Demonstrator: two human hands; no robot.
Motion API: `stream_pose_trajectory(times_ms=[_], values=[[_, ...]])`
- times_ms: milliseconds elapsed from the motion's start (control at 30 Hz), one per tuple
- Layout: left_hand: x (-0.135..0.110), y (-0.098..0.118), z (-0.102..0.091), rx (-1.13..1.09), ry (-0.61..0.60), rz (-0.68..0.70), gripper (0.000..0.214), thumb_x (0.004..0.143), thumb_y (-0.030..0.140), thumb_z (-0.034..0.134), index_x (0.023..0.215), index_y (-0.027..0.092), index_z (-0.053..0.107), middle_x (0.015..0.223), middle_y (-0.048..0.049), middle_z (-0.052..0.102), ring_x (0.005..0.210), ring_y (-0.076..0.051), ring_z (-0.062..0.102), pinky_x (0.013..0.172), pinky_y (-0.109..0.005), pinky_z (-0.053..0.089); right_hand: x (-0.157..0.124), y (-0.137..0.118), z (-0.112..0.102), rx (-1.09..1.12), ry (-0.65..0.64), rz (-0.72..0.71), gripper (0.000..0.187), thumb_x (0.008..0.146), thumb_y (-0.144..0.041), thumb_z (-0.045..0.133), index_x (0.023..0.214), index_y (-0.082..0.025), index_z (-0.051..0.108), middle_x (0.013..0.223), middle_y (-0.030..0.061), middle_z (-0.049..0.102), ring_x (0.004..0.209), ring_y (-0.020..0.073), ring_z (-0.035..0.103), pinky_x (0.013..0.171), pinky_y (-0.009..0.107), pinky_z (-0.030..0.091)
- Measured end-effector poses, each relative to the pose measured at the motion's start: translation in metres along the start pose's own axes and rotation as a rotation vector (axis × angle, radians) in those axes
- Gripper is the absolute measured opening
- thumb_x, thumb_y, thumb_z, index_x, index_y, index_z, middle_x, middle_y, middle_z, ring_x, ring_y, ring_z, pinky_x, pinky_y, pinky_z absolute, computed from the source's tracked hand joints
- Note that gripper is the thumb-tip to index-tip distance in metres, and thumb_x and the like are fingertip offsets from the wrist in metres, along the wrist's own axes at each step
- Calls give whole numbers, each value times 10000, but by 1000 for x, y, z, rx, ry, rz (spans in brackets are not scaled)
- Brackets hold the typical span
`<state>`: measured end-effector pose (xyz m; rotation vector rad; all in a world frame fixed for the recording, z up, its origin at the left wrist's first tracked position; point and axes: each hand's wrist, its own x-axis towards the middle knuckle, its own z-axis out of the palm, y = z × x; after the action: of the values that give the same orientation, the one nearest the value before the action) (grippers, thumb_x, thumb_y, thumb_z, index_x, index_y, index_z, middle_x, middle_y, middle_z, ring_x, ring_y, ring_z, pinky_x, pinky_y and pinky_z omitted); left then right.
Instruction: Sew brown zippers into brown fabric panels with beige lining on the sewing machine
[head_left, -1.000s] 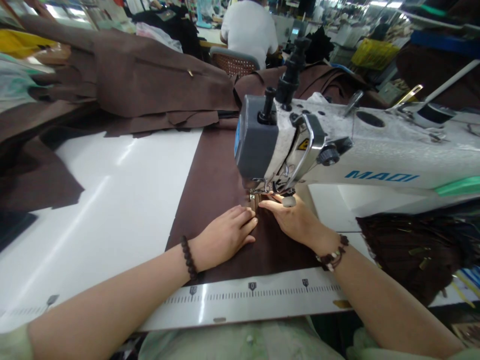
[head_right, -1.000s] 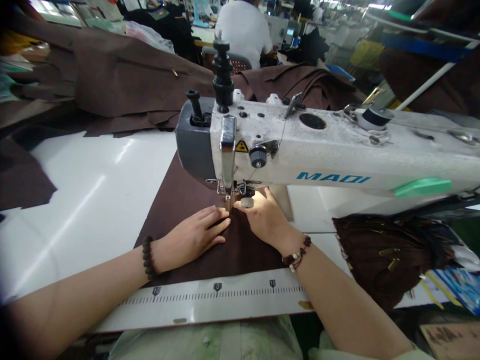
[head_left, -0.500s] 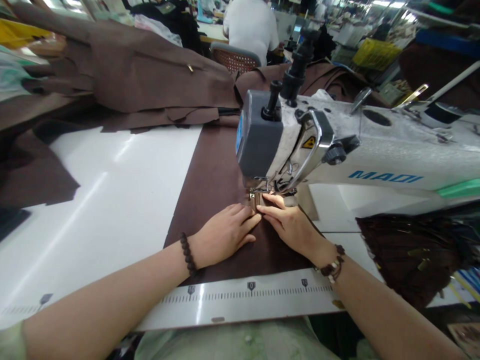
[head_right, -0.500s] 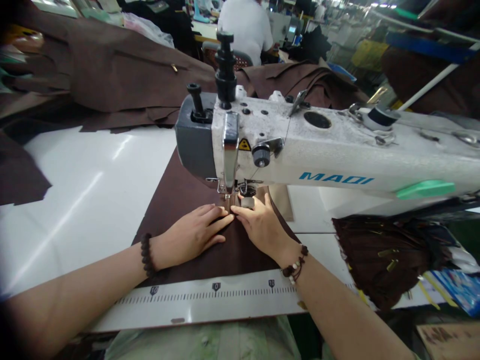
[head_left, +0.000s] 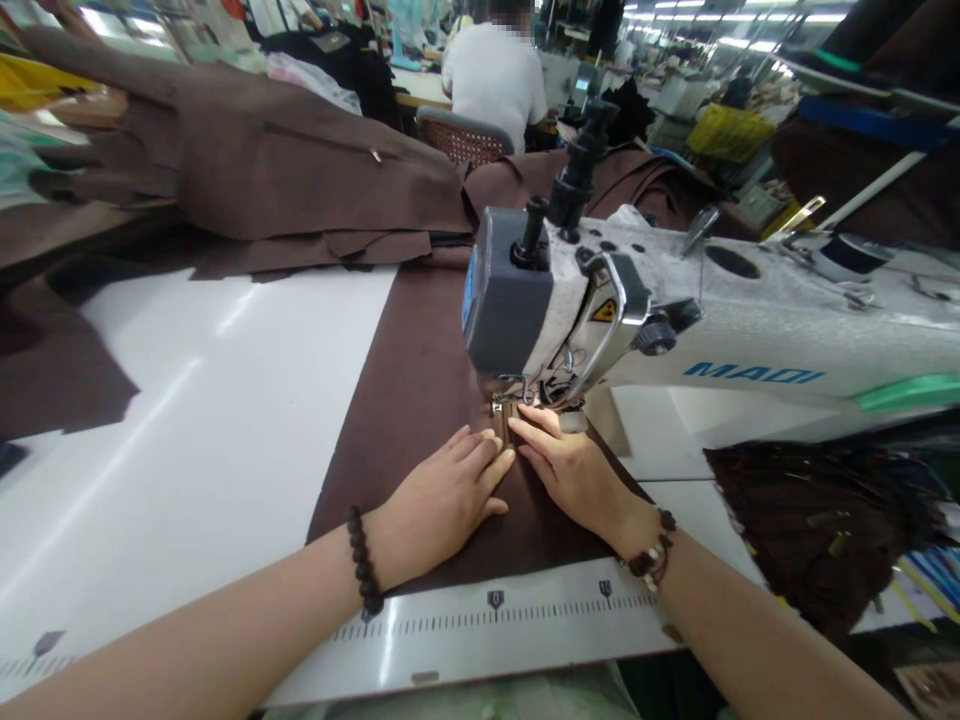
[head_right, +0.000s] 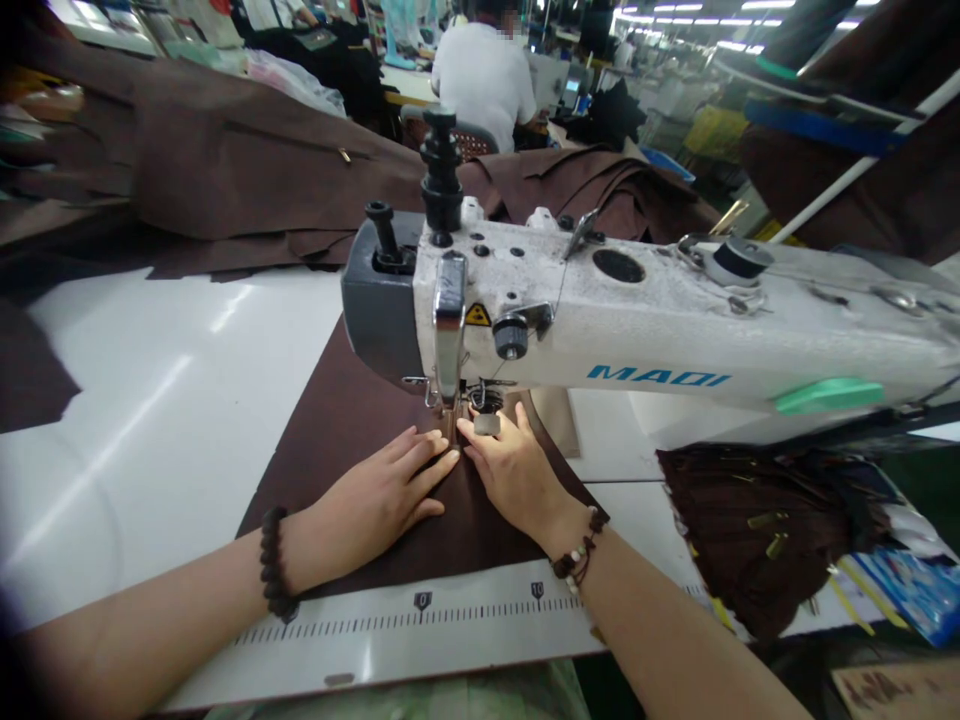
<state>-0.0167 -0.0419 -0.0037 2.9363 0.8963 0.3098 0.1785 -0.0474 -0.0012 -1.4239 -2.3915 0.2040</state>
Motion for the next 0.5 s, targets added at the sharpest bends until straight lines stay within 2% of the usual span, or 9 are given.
stream_pose_trajectory(times_ms=[300,500], values=[[0,-2,0,-57,13,4,471,847,396,554,1214,118,454,1168,-113,513,1132,-253,453,1026,-411,315,8,-4,-11,-75,-31,13,270,876,-204,431,1107,-211,570,1187,75,569,1021,203,568,904,403,460],[-1,-1,1,-51,6,4,484,836,390,572,1218,120,448,1164,-106,514,1121,-254,459,1024,-411,318,7,-5,-9,-47,-27,28,274,879,-189,417,1101,-210,576,1201,69,560,1060,197,546,947,414,432]])
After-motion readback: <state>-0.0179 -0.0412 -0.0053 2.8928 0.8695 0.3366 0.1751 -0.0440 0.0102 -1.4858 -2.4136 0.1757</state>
